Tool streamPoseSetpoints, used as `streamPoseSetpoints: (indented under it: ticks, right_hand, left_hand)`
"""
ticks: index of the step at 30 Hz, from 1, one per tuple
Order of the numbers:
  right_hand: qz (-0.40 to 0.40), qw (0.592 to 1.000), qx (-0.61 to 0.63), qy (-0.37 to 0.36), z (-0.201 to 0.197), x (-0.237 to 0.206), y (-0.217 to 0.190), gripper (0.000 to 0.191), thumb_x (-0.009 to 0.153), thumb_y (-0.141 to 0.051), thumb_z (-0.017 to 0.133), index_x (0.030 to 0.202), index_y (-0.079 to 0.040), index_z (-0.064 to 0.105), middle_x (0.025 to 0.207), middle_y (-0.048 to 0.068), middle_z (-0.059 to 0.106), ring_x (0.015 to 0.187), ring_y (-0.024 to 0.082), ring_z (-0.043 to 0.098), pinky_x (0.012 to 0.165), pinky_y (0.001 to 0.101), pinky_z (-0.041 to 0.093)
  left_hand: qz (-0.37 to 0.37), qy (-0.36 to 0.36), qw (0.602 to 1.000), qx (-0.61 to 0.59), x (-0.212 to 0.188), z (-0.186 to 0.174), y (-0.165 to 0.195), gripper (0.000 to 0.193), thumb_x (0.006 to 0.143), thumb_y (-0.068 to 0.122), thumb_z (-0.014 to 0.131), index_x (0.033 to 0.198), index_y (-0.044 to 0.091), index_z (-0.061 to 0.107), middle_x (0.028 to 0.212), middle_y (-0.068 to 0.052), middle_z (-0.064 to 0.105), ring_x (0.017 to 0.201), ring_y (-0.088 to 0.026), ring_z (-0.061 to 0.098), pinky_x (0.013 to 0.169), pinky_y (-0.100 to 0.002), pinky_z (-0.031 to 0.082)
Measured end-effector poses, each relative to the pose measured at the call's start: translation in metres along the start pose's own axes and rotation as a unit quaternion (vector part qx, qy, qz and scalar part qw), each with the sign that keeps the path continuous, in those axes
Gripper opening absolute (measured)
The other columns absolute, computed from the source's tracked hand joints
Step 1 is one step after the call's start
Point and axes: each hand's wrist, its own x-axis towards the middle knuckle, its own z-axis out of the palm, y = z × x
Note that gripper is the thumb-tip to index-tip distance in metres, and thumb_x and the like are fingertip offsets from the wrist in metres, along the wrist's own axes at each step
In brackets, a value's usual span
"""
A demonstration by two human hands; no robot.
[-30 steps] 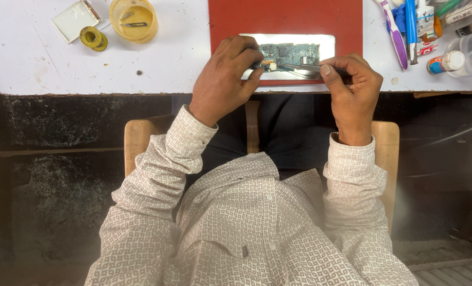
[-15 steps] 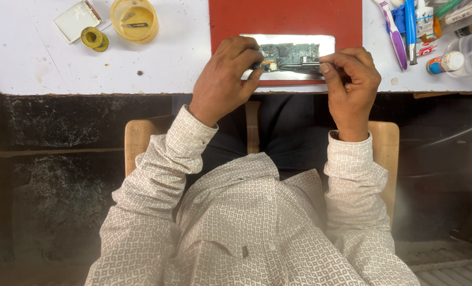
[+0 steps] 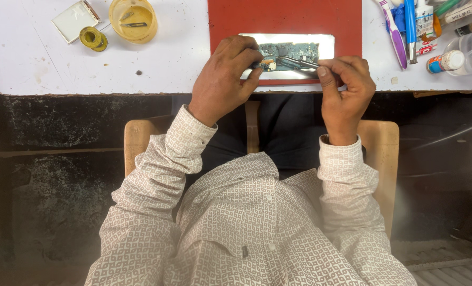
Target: The person applies flux to a circuit board using a small brush, then uses tweezers to adjust components. They then use a hot air gun to heat the board while holding it with tweezers, and finally remove a small component with the tweezers.
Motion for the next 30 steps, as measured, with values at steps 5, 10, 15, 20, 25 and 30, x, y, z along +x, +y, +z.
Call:
streamPoseSetpoints:
  ticks: [5,10,15,20,25,30]
  right_hand:
    - [-0.030,0.999,-0.022,0.036,0.007,-0.014,-0.005,0.011,0.102,-0.012,0.082,0.108,-0.003,0.079,0.102,0.006,0.069,0.099,0.017,0.060,0.083,0.0288,0.051]
    - [-0.056,0.994,-0.048,0.075,0.017,-0.020,0.000,0.011,0.099,-0.014,0.082,0.104,-0.005,0.080,0.098,0.004,0.069,0.098,0.020,0.058,0.087,0.0307,0.050]
    - [-0.061,0.991,-0.065,0.098,0.022,-0.027,0.001,0.010,0.099,-0.015,0.082,0.103,-0.006,0.081,0.096,0.002,0.068,0.096,0.019,0.055,0.087,0.0310,0.047]
    - [-0.060,0.991,-0.059,0.108,0.026,-0.029,0.000,0.008,0.099,-0.014,0.082,0.103,-0.007,0.081,0.095,0.001,0.067,0.096,0.019,0.054,0.090,0.0311,0.046]
    - [-0.061,0.991,-0.060,0.106,0.027,-0.031,-0.001,0.008,0.098,-0.013,0.082,0.103,-0.008,0.081,0.094,0.001,0.067,0.096,0.019,0.054,0.092,0.0316,0.045]
    - [-0.075,0.989,-0.064,0.110,0.028,-0.032,-0.001,0.008,0.097,-0.011,0.083,0.103,-0.008,0.080,0.094,0.001,0.067,0.096,0.019,0.054,0.091,0.0322,0.044]
  left_hand:
    - [-0.003,-0.004,1.000,-0.001,0.000,-0.001,0.000,0.018,0.091,0.009,0.078,0.105,0.004,0.068,0.119,-0.008,0.062,0.113,-0.028,0.062,0.097,-0.039,0.055]
    - [-0.002,-0.002,1.000,0.003,0.000,0.000,0.000,0.018,0.091,0.010,0.078,0.105,0.004,0.068,0.118,-0.008,0.062,0.113,-0.028,0.062,0.097,-0.039,0.055]
    - [-0.001,-0.001,1.000,0.001,0.000,-0.001,0.000,0.018,0.091,0.010,0.078,0.105,0.004,0.068,0.118,-0.008,0.062,0.113,-0.028,0.062,0.097,-0.039,0.055]
    - [-0.001,-0.001,1.000,0.002,0.000,0.000,0.000,0.018,0.091,0.009,0.078,0.105,0.003,0.069,0.118,-0.009,0.062,0.113,-0.028,0.062,0.097,-0.039,0.055]
    - [-0.003,-0.002,1.000,0.001,0.000,0.000,0.000,0.018,0.091,0.009,0.078,0.105,0.004,0.069,0.118,-0.009,0.063,0.113,-0.027,0.062,0.096,-0.039,0.055]
    - [-0.001,-0.001,1.000,0.003,0.000,0.000,0.000,0.018,0.091,0.010,0.078,0.105,0.003,0.068,0.118,-0.009,0.062,0.113,-0.028,0.062,0.097,-0.039,0.055]
